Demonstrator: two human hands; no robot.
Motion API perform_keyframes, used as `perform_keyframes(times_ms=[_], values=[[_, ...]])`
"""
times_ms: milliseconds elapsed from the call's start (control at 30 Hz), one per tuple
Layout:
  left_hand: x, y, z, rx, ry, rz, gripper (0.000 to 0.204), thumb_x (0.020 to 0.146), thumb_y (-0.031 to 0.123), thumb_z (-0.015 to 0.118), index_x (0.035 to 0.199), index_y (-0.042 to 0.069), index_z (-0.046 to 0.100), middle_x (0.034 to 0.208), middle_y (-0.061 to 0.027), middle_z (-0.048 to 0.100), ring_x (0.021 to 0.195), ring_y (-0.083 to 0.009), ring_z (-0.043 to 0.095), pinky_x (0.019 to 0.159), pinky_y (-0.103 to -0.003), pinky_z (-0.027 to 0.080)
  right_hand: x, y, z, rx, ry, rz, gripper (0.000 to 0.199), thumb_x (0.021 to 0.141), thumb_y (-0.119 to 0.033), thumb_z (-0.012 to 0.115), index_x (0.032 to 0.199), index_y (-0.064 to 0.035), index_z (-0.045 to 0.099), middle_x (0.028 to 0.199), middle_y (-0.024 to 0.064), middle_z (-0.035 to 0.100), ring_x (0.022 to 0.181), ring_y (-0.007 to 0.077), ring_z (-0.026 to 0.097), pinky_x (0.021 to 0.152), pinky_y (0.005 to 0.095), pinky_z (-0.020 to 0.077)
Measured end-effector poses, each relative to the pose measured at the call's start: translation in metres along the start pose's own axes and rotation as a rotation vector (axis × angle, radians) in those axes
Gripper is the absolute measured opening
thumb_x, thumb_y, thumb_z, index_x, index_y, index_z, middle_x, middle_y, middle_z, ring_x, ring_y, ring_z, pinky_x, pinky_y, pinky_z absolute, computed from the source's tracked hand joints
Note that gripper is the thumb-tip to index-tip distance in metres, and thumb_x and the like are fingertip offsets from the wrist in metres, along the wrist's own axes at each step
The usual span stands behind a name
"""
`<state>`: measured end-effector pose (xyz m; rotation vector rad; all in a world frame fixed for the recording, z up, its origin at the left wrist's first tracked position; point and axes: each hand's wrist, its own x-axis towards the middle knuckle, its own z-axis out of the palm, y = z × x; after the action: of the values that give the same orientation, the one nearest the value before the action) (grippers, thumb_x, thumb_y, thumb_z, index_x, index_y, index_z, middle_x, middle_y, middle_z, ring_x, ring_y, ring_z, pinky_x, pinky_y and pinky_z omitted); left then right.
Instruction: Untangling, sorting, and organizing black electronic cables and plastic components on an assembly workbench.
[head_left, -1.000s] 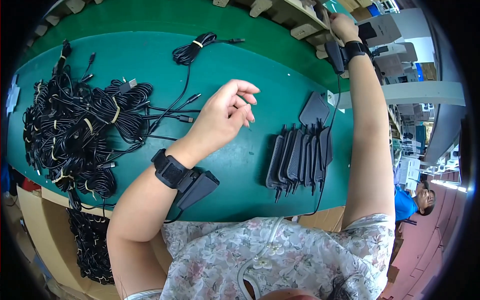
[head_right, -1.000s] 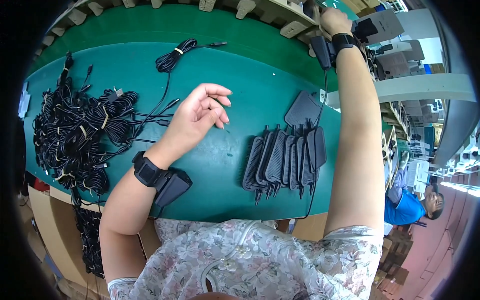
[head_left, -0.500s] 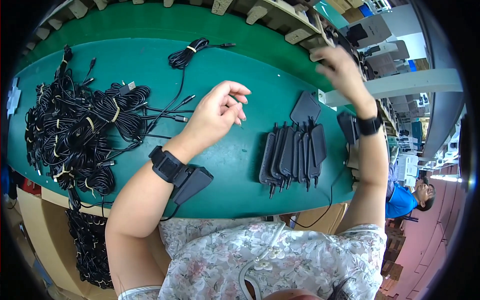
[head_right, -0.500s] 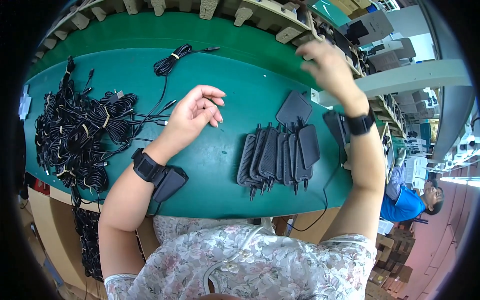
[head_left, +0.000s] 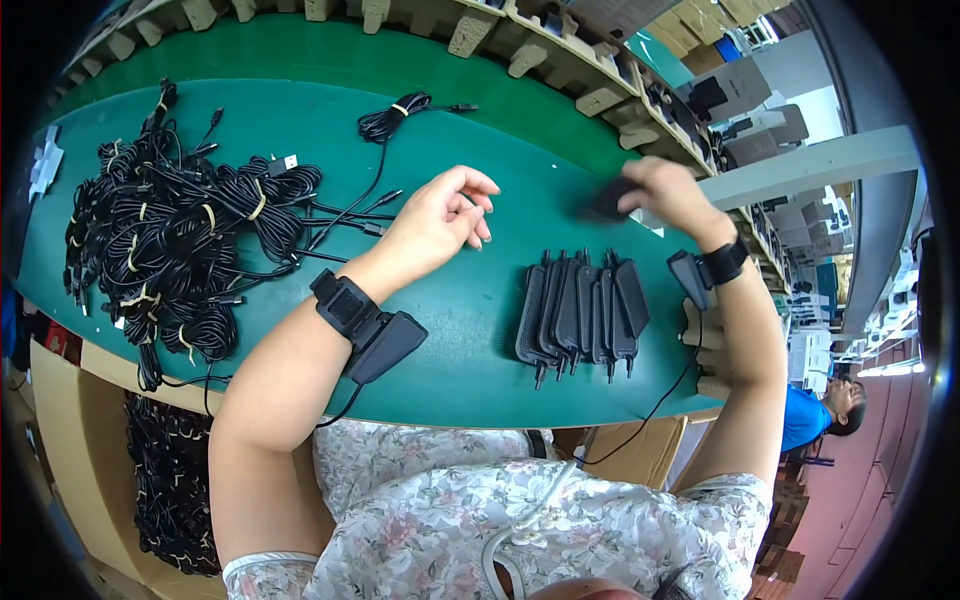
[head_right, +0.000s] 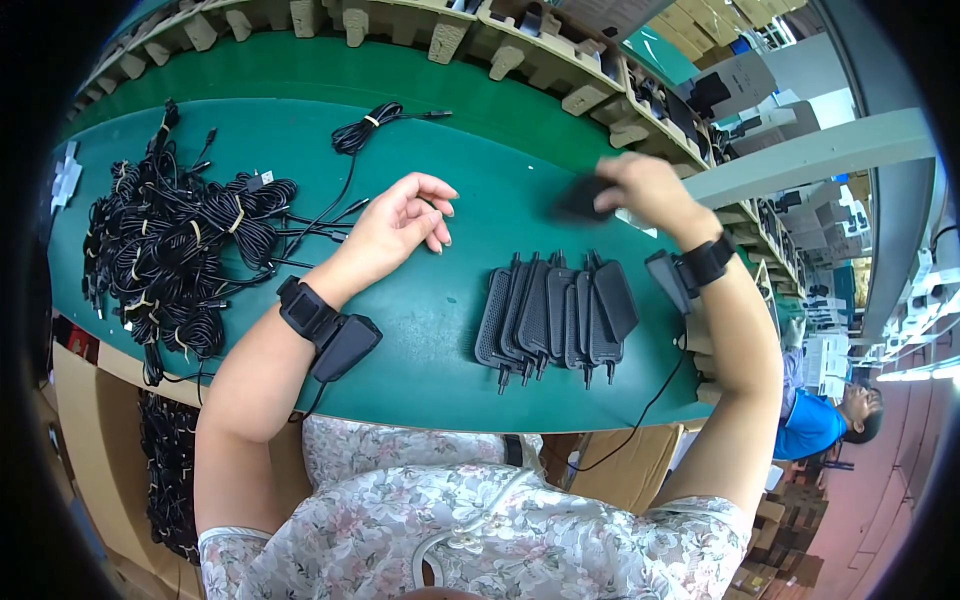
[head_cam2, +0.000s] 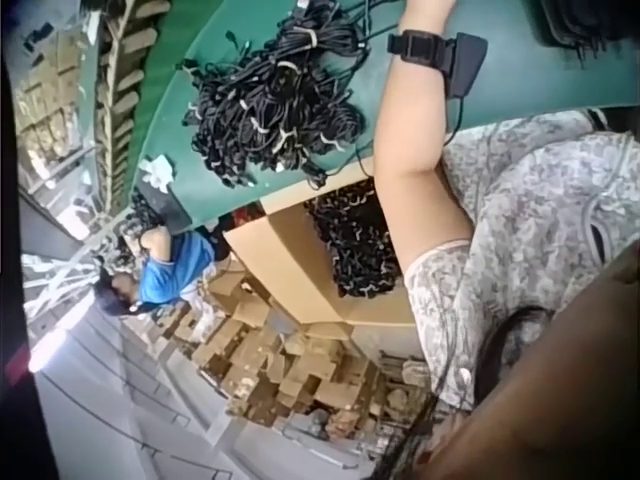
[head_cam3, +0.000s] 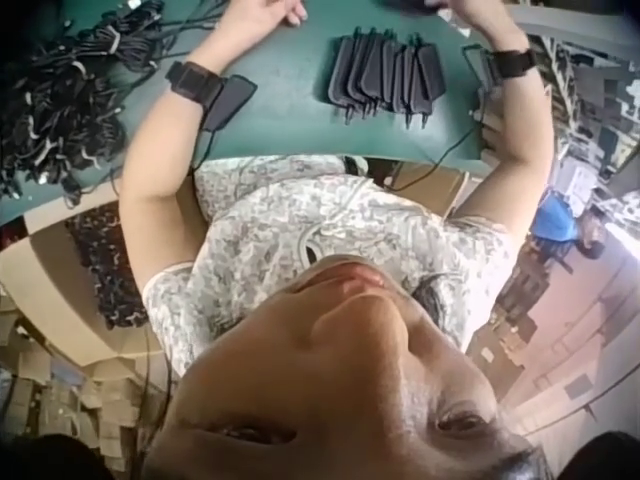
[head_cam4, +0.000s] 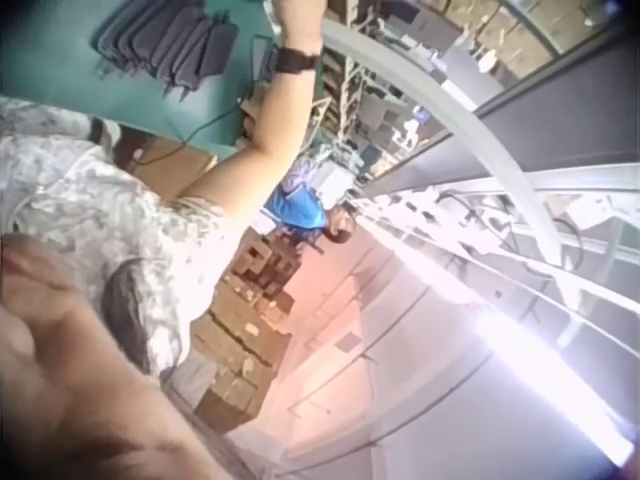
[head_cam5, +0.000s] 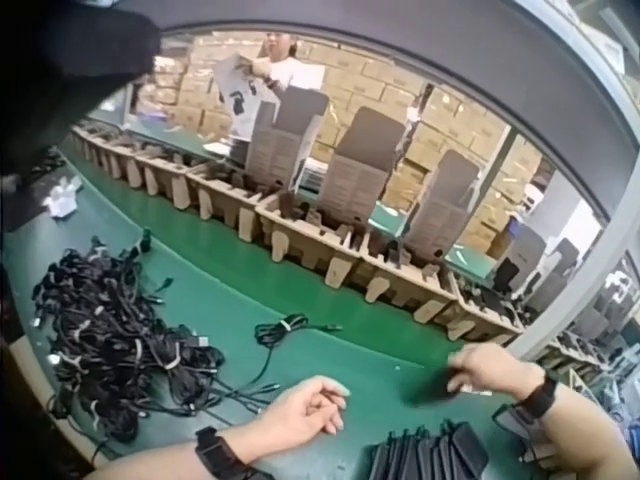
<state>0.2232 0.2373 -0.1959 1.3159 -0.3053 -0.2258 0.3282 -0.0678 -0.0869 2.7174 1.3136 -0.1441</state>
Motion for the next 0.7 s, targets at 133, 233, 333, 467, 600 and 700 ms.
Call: perform_keyframes(times_ms=[133, 233, 333, 467, 600, 700], values=[[-0.001, -0.001, 0.003, -0.004, 0.011, 0.004, 0.017, 0.087, -0.003, 0.046, 0.103, 0.001, 0.049, 0.09, -0.0071, 0.051, 0.068, -0.0107, 0.057, 0.06, -0.024, 0.05, 0.035, 0.049, -0.027, 0.358, 0.614, 0.469, 0.03, 0.081, -0.025, 0.066, 0.093, 0.0, 0.055, 0.07, 0.0043, 0.055, 0.062, 0.013, 0.05, 0.059, 0.0288, 0.0418], [0.001, -0.005, 0.004, -0.006, 0.013, 0.02, 0.017, 0.086, -0.003, 0.046, 0.102, 0.001, 0.049, 0.09, -0.0072, 0.051, 0.067, -0.0106, 0.057, 0.059, -0.024, 0.05, 0.069, 0.093, -0.033, 0.424, 0.853, 0.583, 0.04, 0.083, -0.033, 0.065, 0.096, 0.0032, 0.054, 0.072, 0.0043, 0.055, 0.063, 0.0098, 0.048, 0.057, 0.0251, 0.0401], [-0.001, -0.006, 0.005, 0.001, 0.04, 0.035, 0.017, 0.085, -0.004, 0.045, 0.102, 0.0, 0.05, 0.089, -0.0074, 0.05, 0.066, -0.0107, 0.056, 0.058, -0.024, 0.05, 0.101, 0.11, -0.031, 0.407, 0.898, 0.681, 0.046, 0.082, -0.037, 0.064, 0.099, 0.0042, 0.053, 0.072, 0.0047, 0.055, 0.06, 0.01, 0.047, 0.054, 0.0232, 0.0389], [-0.003, -0.005, 0.005, 0.049, 0.043, 0.118, 0.019, 0.083, -0.006, 0.043, 0.1, -0.001, 0.049, 0.089, -0.0083, 0.049, 0.066, -0.0113, 0.056, 0.056, -0.024, 0.049, 0.13, 0.137, -0.014, 0.547, 0.785, 0.697, 0.048, 0.082, -0.04, 0.063, 0.102, 0.0032, 0.054, 0.073, 0.0049, 0.055, 0.054, 0.0105, 0.047, 0.048, 0.0231, 0.0377], [-0.002, -0.005, 0.006, 0.072, 0.049, 0.144, 0.02, 0.081, -0.007, 0.041, 0.099, -0.001, 0.049, 0.09, -0.0093, 0.048, 0.066, -0.0128, 0.057, 0.057, -0.025, 0.049, 0.139, 0.168, -0.005, 0.712, 0.674, 0.848, 0.051, 0.082, -0.04, 0.063, 0.107, 0.0032, 0.055, 0.076, 0.0066, 0.057, 0.048, 0.0121, 0.046, 0.043, 0.0249, 0.0368], [-0.005, -0.004, 0.003, 0.143, 0.052, 0.164, 0.02, 0.081, -0.007, 0.041, 0.099, 0.0, 0.049, 0.09, -0.0095, 0.048, 0.067, -0.014, 0.057, 0.058, -0.027, 0.049, 0.149, 0.171, 0.002, 0.816, 0.694, 0.955, 0.054, 0.082, -0.04, 0.062, 0.111, 0.005, 0.054, 0.08, 0.0101, 0.059, 0.05, 0.0155, 0.049, 0.042, 0.028, 0.0383]])
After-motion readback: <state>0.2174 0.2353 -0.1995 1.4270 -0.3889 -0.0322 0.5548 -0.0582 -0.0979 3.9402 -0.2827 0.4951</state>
